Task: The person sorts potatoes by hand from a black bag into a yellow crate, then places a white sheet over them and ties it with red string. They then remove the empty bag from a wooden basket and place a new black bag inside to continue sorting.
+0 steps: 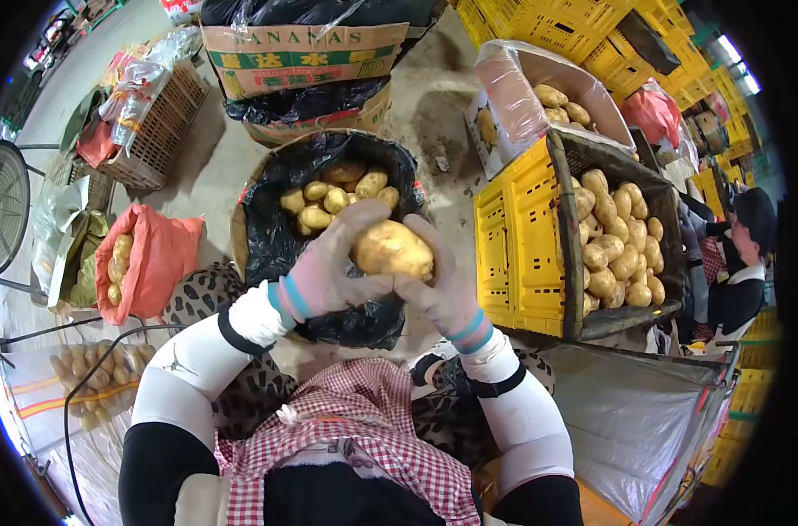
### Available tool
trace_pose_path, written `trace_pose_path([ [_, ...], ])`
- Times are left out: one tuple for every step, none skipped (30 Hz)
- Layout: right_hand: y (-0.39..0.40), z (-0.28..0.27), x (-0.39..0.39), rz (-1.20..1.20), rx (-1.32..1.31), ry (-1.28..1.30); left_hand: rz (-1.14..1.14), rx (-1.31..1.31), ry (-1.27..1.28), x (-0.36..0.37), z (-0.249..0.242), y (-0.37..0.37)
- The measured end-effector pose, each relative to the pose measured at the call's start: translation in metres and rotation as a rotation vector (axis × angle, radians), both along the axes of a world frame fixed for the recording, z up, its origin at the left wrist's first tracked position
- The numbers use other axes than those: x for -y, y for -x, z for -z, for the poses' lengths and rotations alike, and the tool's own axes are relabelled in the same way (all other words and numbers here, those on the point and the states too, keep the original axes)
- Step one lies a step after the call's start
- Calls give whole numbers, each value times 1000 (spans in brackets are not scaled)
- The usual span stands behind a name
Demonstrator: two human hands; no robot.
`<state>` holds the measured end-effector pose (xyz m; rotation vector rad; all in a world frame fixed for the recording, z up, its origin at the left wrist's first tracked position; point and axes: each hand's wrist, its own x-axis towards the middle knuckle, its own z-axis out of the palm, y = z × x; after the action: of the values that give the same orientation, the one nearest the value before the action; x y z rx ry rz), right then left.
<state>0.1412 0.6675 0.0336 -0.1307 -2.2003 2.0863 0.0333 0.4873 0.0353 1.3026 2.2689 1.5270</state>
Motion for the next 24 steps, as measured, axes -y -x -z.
trace_pose_path([
  [2, 2, 1, -30, -39, -117, -4, 10, 2, 1, 3, 0],
  [1, 3, 0, -23, 34, -21, -34, 288, 27, 2, 3, -2],
  [0, 4, 0, -30, 43, -20, -64, 565, 50, 3, 1, -3],
  [0, 4, 0, -76, 37, 9, -148, 903, -84, -1, 9, 4],
  [-1, 3, 0, -121, 31, 37, -117, 1047, -111, 2, 6, 12],
  [-1, -4, 5, -86, -18, 73, -58, 873, -94, 8, 9, 13],
  [-1, -3, 5, -86, -14, 72, 1, 697, -75, 10, 11, 13],
  [-2, 0, 4, -23, -10, 44, 6, 702, -74, 9, 11, 10],
  [-3, 2, 3, 44, -5, 16, 99, 1017, -68, 7, 4, 5],
  [-4, -9, 3, 90, 87, 48, 195, 1331, -60, 5, -1, 1],
  [-5, -8, -1, 97, 90, 44, 204, 1335, -59, 4, -5, -2],
  [-7, -5, -5, 86, 129, -13, 257, 1331, -96, 5, -8, -4],
  [-7, -1, -8, 77, 165, -68, 309, 1324, -131, 7, -9, -4],
  [-5, 5, -6, 120, 41, -12, 277, 1339, -190, 9, -2, -2],
  [-4, 5, -3, 124, 42, -11, 280, 1341, -186, 8, 0, -3],
  [-3, 5, 1, 136, 63, 244, 159, 995, -148, 8, 2, -5],
  [-1, 4, 2, 147, 84, 500, 42, 647, -110, 8, 5, -6],
  [2, 1, -12, -71, 282, 662, 101, 503, -167, 9, 14, -4],
  [0, -2, -11, -70, 282, 662, 101, 504, -167, 9, 20, -3],
  [-2, -5, -9, -74, 292, 680, 99, 430, -174, 9, 25, -3],
  [-3, -6, -7, -78, 302, 699, 95, 356, -181, 8, 25, -2],
  [-4, -4, -6, -82, 302, 698, 92, 354, -181, 8, 24, 0],
  [-4, 0, -4, -54, 152, 473, 105, 454, -147, 7, 20, 3],
  [-4, 2, -2, -25, 3, 248, 119, 553, -113, 8, 18, 5],
])
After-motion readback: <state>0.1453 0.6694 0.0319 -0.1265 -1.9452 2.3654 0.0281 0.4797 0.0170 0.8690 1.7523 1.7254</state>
